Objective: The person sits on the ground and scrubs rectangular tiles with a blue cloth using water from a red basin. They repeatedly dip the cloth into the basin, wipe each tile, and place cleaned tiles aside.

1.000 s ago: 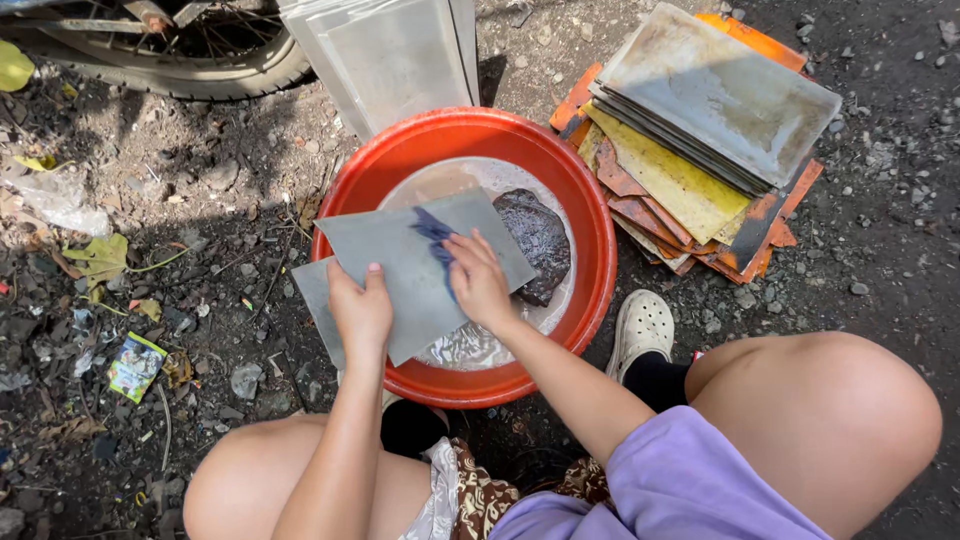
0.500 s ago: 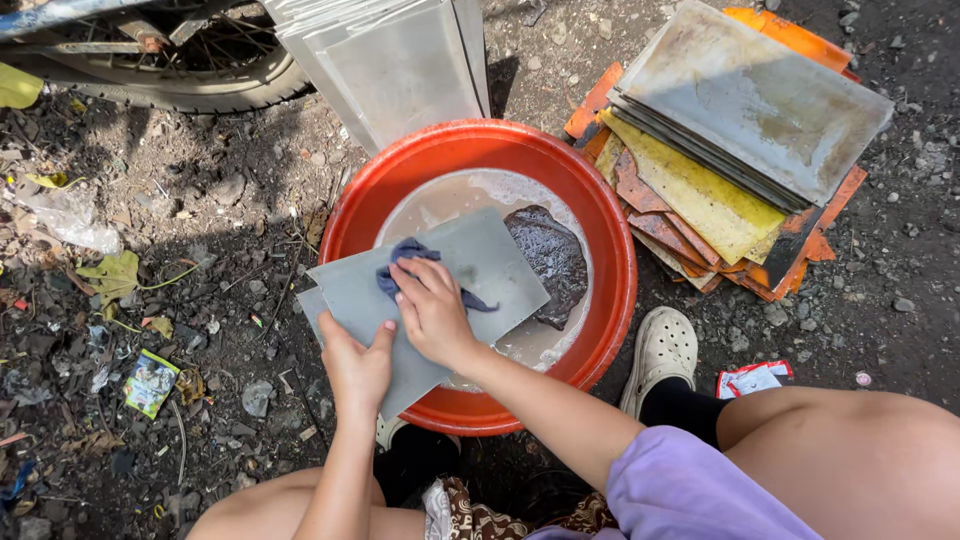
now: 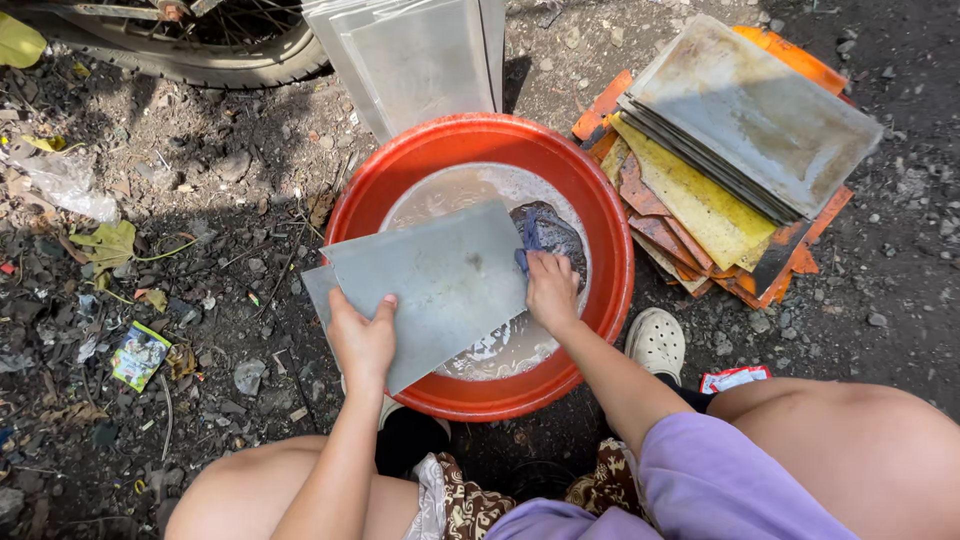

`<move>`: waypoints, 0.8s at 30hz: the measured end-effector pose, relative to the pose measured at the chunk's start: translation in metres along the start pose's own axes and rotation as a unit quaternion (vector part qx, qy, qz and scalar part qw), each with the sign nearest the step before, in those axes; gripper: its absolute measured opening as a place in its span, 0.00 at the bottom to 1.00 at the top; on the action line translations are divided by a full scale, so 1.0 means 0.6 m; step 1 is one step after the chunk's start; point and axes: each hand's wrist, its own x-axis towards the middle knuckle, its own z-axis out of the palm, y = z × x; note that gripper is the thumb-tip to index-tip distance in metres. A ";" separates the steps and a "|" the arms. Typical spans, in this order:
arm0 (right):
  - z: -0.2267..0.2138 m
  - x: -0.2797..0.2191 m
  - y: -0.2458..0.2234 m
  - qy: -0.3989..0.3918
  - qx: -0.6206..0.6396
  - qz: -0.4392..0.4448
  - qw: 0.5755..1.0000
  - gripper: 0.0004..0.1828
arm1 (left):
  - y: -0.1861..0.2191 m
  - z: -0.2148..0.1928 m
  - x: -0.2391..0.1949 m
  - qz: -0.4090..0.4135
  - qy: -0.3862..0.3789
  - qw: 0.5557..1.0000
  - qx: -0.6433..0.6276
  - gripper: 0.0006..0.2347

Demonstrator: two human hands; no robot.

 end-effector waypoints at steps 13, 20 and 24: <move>-0.117 -0.038 0.032 -0.071 -0.096 -0.003 0.993 0.26 | 0.080 -0.036 0.088 0.203 -0.038 0.978 -0.026 0.22; -0.104 0.014 -0.001 -0.376 -0.098 0.144 0.910 0.69 | 0.282 -0.083 0.158 0.426 -0.057 0.891 0.145 0.12; -0.088 0.014 -0.011 -0.455 -0.181 0.133 0.862 0.79 | 0.366 -0.049 0.228 0.530 0.034 0.809 0.251 0.10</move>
